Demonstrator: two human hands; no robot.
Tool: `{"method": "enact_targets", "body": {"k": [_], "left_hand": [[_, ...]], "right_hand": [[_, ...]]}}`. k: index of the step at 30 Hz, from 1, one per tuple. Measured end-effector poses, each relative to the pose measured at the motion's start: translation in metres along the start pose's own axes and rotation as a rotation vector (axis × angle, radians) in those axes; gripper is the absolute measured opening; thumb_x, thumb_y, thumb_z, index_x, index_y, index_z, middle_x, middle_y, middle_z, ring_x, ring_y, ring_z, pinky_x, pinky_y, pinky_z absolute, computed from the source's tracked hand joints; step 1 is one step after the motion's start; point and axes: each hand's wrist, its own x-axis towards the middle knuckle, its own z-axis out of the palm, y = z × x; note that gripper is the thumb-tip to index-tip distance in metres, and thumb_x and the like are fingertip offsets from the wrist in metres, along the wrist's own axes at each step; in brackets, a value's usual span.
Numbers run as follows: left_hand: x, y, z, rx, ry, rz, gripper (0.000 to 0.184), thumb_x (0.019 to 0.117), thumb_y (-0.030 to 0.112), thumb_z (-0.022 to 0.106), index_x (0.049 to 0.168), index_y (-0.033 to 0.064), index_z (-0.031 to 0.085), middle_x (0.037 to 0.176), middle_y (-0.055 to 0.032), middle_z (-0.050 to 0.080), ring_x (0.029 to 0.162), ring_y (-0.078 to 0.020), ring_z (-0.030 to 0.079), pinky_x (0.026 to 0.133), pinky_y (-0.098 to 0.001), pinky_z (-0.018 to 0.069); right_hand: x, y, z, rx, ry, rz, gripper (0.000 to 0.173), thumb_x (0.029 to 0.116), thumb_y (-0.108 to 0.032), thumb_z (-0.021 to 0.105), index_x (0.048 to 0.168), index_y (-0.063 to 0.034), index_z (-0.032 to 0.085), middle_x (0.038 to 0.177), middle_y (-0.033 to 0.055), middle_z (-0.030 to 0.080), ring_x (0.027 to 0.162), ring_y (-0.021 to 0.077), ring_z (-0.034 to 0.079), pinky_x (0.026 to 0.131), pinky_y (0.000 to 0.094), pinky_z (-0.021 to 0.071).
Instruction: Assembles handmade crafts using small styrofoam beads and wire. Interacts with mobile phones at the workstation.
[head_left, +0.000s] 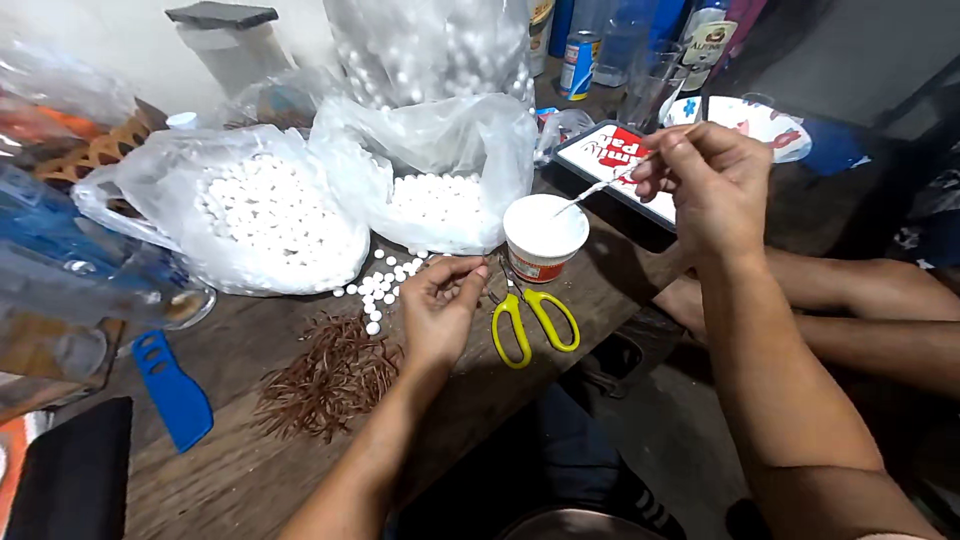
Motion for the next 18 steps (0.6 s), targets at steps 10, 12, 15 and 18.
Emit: {"method": "enact_targets", "body": {"k": [10, 12, 15, 18], "left_hand": [[-0.01, -0.017, 0.004, 0.111, 0.004, 0.214, 0.01, 0.0893, -0.003, 0.067, 0.095, -0.0048, 0.075, 0.092, -0.005, 0.068, 0.081, 0.0034, 0.06, 0.071, -0.0105, 0.0498], [-0.01, -0.018, 0.005, 0.115, -0.002, 0.24, 0.01, 0.09, -0.002, 0.066, 0.095, -0.0047, 0.075, 0.092, -0.0053, 0.067, 0.08, 0.0027, 0.06, 0.072, -0.0104, 0.0498], [-0.011, -0.018, 0.003, 0.119, -0.007, 0.253, 0.01, 0.0902, -0.002, 0.066, 0.095, -0.004, 0.075, 0.092, -0.0053, 0.066, 0.08, 0.0026, 0.06, 0.072, -0.0106, 0.0498], [-0.011, -0.018, 0.002, 0.125, -0.007, 0.242, 0.011, 0.0907, -0.001, 0.066, 0.096, -0.0042, 0.075, 0.093, -0.0062, 0.066, 0.081, 0.0013, 0.06, 0.073, -0.0114, 0.0502]], "right_hand": [[-0.029, 0.01, -0.002, 0.403, 0.195, 0.472, 0.036, 0.1119, -0.017, 0.032, 0.101, -0.0123, 0.066, 0.077, -0.006, 0.069, 0.064, 0.0029, 0.066, 0.063, 0.0167, 0.0569], [-0.034, 0.003, 0.005, 0.415, 0.157, 0.459, 0.038, 0.1117, -0.015, 0.03, 0.1, -0.012, 0.066, 0.077, -0.0059, 0.07, 0.064, 0.0027, 0.066, 0.064, 0.0167, 0.0567], [-0.04, -0.004, 0.015, 0.424, 0.094, 0.419, 0.04, 0.1115, -0.014, 0.029, 0.099, -0.0107, 0.067, 0.078, -0.0051, 0.07, 0.065, 0.0027, 0.067, 0.064, 0.0164, 0.0573], [-0.041, -0.007, 0.021, 0.403, 0.071, 0.391, 0.038, 0.1105, -0.012, 0.031, 0.098, -0.0101, 0.067, 0.077, -0.0049, 0.071, 0.064, 0.0029, 0.067, 0.063, 0.0168, 0.0578]]}}
